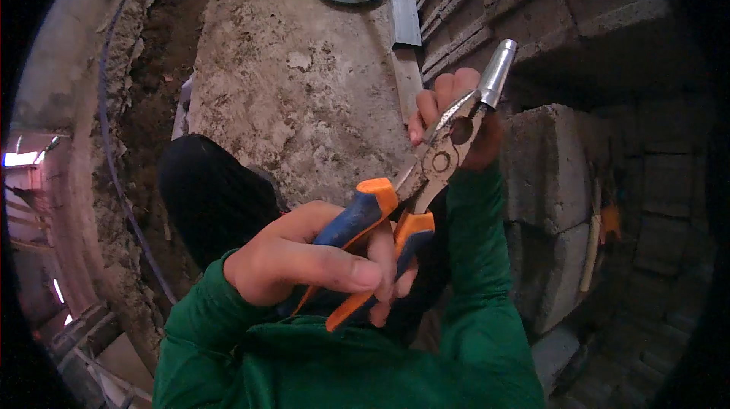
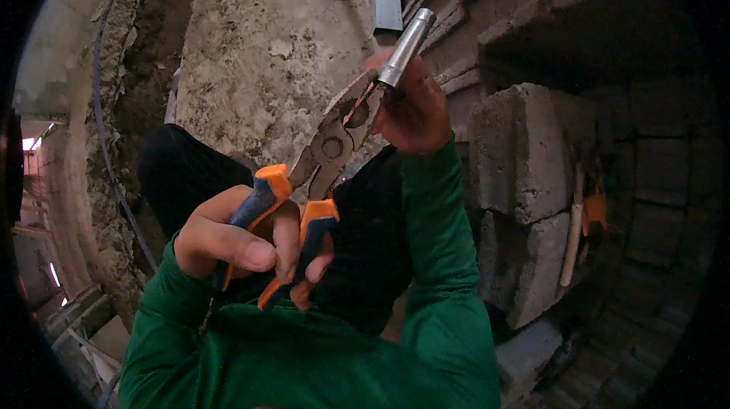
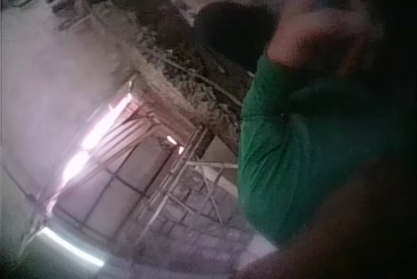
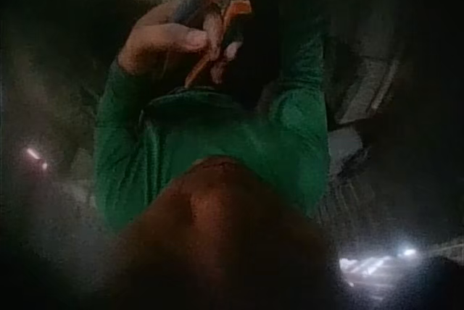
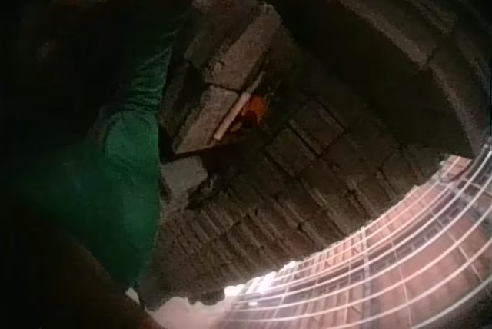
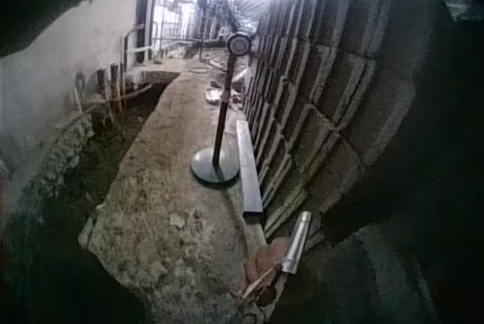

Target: The person sits on the ground and uses pliers to bend a small rectangular metal tube. They repeatedly grip the tube with the pliers, apply pressure to bend it, and rotate the object to work on different sides.

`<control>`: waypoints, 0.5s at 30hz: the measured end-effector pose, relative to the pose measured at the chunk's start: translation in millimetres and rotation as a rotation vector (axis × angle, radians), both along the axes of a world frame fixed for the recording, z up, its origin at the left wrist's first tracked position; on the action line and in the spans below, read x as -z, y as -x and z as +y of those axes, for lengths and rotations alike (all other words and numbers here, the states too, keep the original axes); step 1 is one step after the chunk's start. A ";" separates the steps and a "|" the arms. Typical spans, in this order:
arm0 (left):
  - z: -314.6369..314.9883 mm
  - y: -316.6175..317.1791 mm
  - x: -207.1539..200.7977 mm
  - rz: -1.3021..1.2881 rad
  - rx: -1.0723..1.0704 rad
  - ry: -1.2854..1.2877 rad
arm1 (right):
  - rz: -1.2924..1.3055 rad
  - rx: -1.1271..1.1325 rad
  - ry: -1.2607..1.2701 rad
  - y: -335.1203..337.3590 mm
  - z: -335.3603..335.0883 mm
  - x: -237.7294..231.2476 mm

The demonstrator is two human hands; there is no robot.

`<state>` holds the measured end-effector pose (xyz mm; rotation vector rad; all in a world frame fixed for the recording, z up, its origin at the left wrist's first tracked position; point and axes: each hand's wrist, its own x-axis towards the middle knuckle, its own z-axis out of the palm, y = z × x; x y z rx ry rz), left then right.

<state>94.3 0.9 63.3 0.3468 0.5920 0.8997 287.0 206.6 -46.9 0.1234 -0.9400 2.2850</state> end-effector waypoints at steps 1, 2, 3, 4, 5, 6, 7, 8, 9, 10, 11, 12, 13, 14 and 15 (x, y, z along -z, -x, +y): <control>-0.7 -2.5 -4.2 0.005 -0.019 0.033 | -0.021 -0.003 -0.007 -0.9 1.2 1.2; -1.5 -5.0 -7.1 0.009 -0.038 0.065 | -0.030 0.001 -0.005 -1.1 0.9 1.8; -2.7 -6.8 -8.3 -0.002 -0.052 0.080 | -0.040 0.005 -0.004 -1.4 0.5 2.0; -4.1 -7.9 -9.1 -0.013 -0.066 0.095 | -0.039 0.016 0.007 -0.1 -1.4 0.8; -4.9 -8.8 -9.6 -0.025 -0.081 0.110 | -0.051 0.049 0.009 2.4 -3.8 -0.8; -5.2 -9.7 -9.9 -0.005 -0.085 0.112 | -0.065 0.083 0.011 4.9 -6.4 -2.5; -5.9 -10.9 -10.2 0.017 -0.091 0.117 | -0.089 0.137 0.007 9.4 -10.7 -4.0; -6.7 -11.6 -10.3 0.039 -0.097 0.122 | -0.105 0.171 0.007 11.7 -12.3 -3.2; -7.4 -11.9 -9.6 0.062 -0.098 0.122 | -0.125 0.204 0.007 13.5 -13.6 -3.2; -8.2 -11.7 -8.5 0.087 -0.098 0.124 | -0.134 0.218 0.012 15.4 -13.9 -1.2; -8.9 -11.1 -8.0 0.112 -0.098 0.127 | -0.143 0.235 0.022 17.0 -15.2 0.3; -8.8 -9.4 -8.5 0.137 -0.086 0.121 | -0.150 0.252 0.032 19.0 -16.2 1.9; -7.9 -7.5 -8.8 0.160 -0.074 0.114 | -0.159 0.273 0.046 20.0 -17.6 2.5; -7.9 -6.1 -8.8 0.182 -0.061 0.107 | -0.168 0.273 0.039 20.9 -18.3 2.3; -9.0 -5.7 -8.4 0.198 -0.068 0.107 | -0.177 0.274 0.031 21.4 -19.2 2.2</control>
